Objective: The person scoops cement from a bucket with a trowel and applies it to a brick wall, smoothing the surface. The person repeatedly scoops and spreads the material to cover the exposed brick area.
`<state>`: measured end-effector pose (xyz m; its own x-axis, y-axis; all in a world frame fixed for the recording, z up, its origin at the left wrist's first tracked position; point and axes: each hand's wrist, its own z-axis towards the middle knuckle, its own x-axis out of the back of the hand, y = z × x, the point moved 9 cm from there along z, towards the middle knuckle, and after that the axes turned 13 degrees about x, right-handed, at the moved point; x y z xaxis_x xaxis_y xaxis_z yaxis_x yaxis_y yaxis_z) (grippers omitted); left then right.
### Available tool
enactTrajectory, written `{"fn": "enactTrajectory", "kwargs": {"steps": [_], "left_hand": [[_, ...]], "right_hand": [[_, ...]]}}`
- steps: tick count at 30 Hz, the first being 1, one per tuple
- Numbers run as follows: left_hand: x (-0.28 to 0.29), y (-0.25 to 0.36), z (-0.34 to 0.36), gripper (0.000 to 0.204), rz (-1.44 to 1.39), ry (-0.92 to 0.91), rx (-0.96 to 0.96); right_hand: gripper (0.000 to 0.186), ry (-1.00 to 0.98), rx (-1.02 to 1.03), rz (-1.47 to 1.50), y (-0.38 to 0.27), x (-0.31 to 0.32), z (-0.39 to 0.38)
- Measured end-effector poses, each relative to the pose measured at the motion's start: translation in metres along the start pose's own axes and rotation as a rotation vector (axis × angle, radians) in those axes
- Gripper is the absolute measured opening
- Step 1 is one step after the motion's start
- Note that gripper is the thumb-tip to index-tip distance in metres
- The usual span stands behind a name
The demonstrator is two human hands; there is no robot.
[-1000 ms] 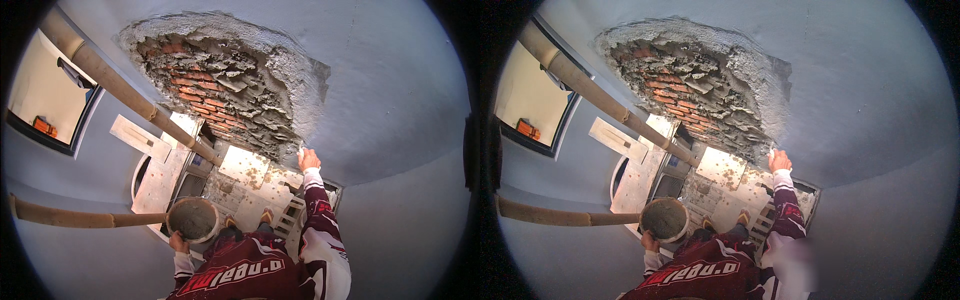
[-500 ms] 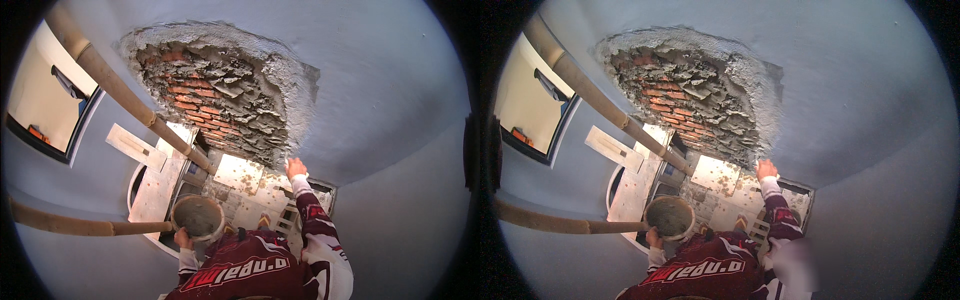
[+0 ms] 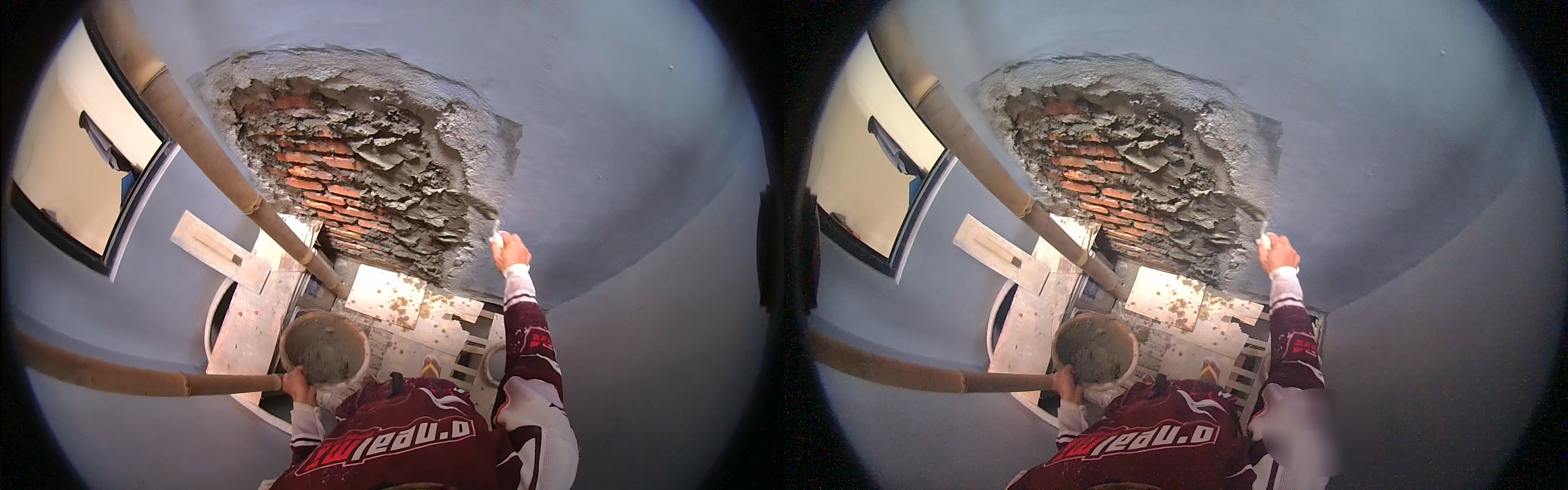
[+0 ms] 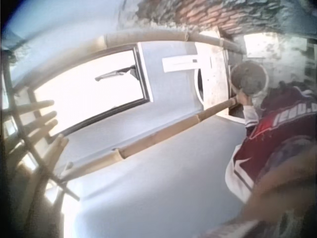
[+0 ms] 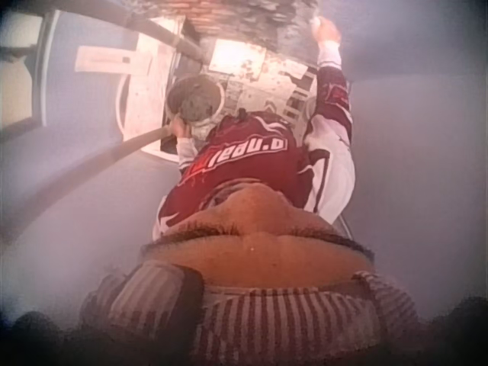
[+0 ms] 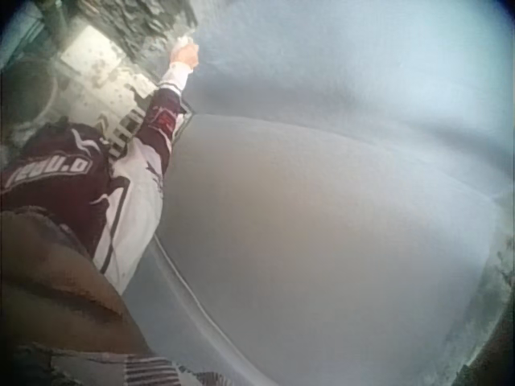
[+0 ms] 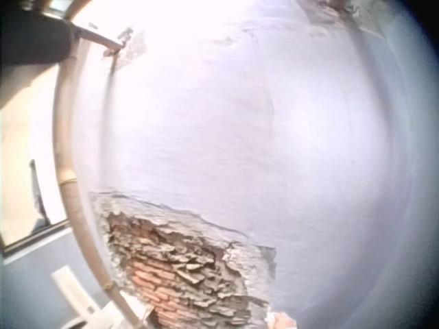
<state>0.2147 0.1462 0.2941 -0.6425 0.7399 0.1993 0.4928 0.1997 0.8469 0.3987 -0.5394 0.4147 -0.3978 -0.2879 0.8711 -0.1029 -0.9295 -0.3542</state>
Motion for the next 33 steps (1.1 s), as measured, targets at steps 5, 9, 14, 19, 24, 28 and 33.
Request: {"fn": "enactTrajectory", "kwargs": {"steps": [5,9,14,19,24,28,33], "left_hand": [[0.001,0.0,0.015,0.008,0.135,0.129,0.021],[-0.045,0.071,-0.027,0.024,0.101,0.014,-0.125],[-0.087,0.133,-0.054,0.037,0.322,-0.044,-0.385],[-0.124,0.157,-0.076,0.042,0.118,-0.205,-0.675],[-0.128,0.161,-0.059,0.041,0.04,-0.326,-0.678],[-0.126,0.168,-0.072,0.038,0.201,-0.323,-0.738],[-0.14,0.187,-0.099,0.035,0.256,-0.33,-0.831]], "right_hand": [[0.036,0.036,-0.072,0.057,-0.013,0.009,-0.052],[0.039,-0.387,0.1,0.178,-0.129,-0.032,-0.085],[0.029,-0.796,0.633,0.052,-0.283,-0.078,-0.137],[0.027,-0.843,0.461,-0.005,-0.329,-0.133,-0.155],[0.028,-0.921,0.468,0.09,-0.339,-0.093,-0.161],[0.03,-0.932,0.53,0.106,-0.331,-0.093,-0.148],[0.033,-1.243,0.037,0.951,-0.323,-0.145,-0.225]]}}
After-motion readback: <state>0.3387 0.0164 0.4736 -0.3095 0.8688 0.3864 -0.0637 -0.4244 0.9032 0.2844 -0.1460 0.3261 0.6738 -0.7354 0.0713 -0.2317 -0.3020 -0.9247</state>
